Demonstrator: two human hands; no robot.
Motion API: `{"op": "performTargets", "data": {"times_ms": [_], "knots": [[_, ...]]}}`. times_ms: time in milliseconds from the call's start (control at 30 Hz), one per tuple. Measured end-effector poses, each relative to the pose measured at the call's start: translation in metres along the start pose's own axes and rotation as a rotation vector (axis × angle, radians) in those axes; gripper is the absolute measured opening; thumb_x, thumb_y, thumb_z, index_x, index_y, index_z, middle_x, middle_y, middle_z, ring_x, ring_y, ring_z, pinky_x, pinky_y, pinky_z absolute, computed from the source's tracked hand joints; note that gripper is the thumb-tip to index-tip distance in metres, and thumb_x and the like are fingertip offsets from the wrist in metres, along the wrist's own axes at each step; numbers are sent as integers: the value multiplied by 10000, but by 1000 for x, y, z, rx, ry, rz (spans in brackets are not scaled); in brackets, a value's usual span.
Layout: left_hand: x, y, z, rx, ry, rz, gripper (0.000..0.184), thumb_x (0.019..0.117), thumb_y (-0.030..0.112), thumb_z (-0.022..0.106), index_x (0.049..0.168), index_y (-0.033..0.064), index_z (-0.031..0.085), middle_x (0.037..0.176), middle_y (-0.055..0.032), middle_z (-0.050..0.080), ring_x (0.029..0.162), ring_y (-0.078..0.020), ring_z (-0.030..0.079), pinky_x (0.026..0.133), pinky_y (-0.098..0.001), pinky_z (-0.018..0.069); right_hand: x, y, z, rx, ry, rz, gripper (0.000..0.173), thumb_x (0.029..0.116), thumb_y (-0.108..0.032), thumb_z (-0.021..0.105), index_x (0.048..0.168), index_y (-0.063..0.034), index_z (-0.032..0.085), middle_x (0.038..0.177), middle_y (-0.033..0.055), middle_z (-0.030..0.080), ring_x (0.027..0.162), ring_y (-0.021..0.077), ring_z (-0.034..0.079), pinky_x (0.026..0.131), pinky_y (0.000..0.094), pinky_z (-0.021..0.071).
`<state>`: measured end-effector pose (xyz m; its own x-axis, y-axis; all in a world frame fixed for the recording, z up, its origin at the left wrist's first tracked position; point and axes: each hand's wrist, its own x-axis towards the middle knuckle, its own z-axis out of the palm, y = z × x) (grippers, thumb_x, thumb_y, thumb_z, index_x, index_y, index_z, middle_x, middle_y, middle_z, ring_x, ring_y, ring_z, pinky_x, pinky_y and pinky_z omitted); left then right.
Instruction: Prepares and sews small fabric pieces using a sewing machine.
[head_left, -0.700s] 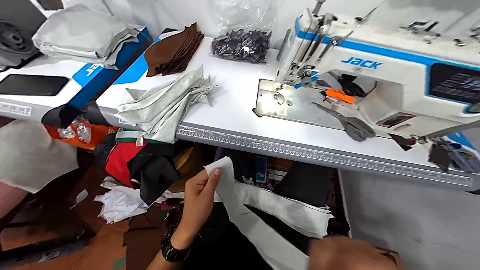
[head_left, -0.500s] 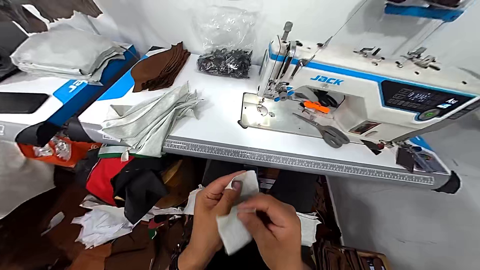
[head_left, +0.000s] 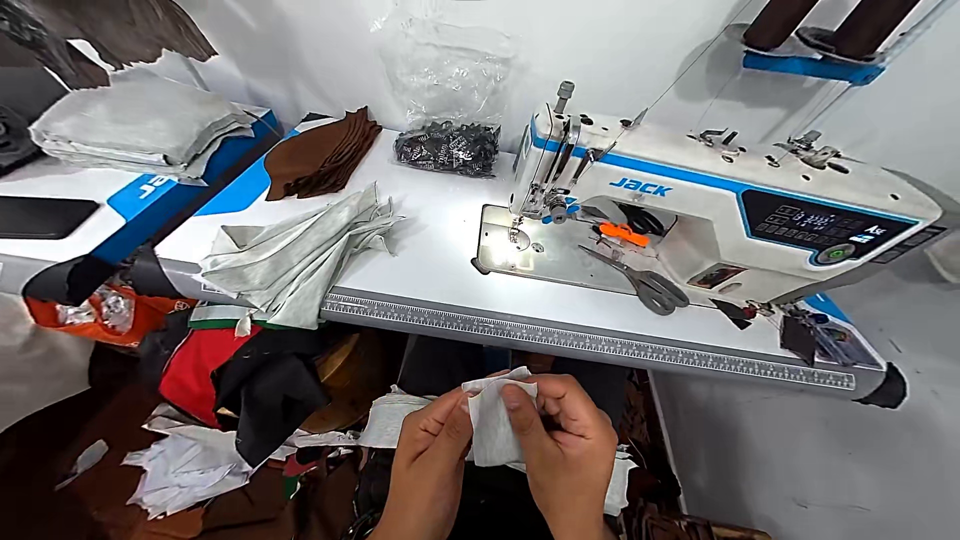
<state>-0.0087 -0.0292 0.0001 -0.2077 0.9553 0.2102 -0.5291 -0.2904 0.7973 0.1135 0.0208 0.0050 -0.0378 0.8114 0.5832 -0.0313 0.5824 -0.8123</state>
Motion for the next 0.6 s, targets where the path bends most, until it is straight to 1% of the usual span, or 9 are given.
{"op": "performTargets", "data": {"times_ms": [100,167,200,267,300,367,433,500,600], "knots": [[-1,4,0,-8,-14,-22,339,1084,271,488,1092,72,763,1034,-50,763,947,-95,728,880,-292,599,-1,0,0,-55,11,-24,140,925,-138,755,929,-19,683,683,-23,664,565,-15,595,513,132,513],[-1,5,0,-25,-64,-11,367,1064,352,512,1141,91,759,1086,-43,764,993,-95,727,913,-293,593,-2,0,1,-118,37,-52,155,927,-159,756,930,-29,672,661,-36,647,546,-24,580,495,127,500],[-1,4,-1,-5,-95,13,361,1053,349,537,1181,85,748,1126,-44,756,1020,-95,719,928,-294,587,-3,0,1,-152,49,-64,168,924,-172,760,929,-36,661,650,-45,630,542,-30,568,492,124,493],[0,2,-1,68,-74,59,273,1024,239,617,1160,44,752,1122,-74,758,999,-112,727,903,-300,602,-3,0,1,-198,73,-69,221,901,-204,791,941,-50,639,654,-56,616,557,-29,571,504,125,499],[1,2,-2,96,-45,64,242,1021,198,624,1128,30,763,1104,-91,762,982,-127,734,894,-310,609,-3,1,-1,-214,72,-54,269,889,-241,806,977,-49,640,675,-56,625,578,-18,586,520,133,514],[5,3,-2,119,9,37,220,1026,171,617,1060,16,770,1014,-105,764,907,-136,740,847,-317,622,-1,5,-8,-189,-4,39,400,898,-345,795,1117,-39,658,771,-30,628,661,37,594,578,176,521],[8,5,-4,146,21,17,223,1027,172,617,1017,8,767,953,-107,760,862,-140,740,816,-317,628,2,9,-18,-8,-157,196,472,899,-392,785,1212,-47,702,949,45,689,801,115,664,655,234,581],[11,5,-7,198,11,38,225,1030,165,612,1005,2,765,939,-112,758,853,-143,740,808,-310,626,5,12,-22,152,-259,261,413,907,-308,789,1191,-16,723,1050,104,711,891,164,710,722,279,628],[13,4,-7,309,-1,124,221,1029,153,613,1037,0,772,998,-113,769,900,-146,746,832,-291,623,3,12,-19,141,-194,154,180,917,-177,778,994,-15,770,978,94,733,849,139,710,715,253,622]]}}
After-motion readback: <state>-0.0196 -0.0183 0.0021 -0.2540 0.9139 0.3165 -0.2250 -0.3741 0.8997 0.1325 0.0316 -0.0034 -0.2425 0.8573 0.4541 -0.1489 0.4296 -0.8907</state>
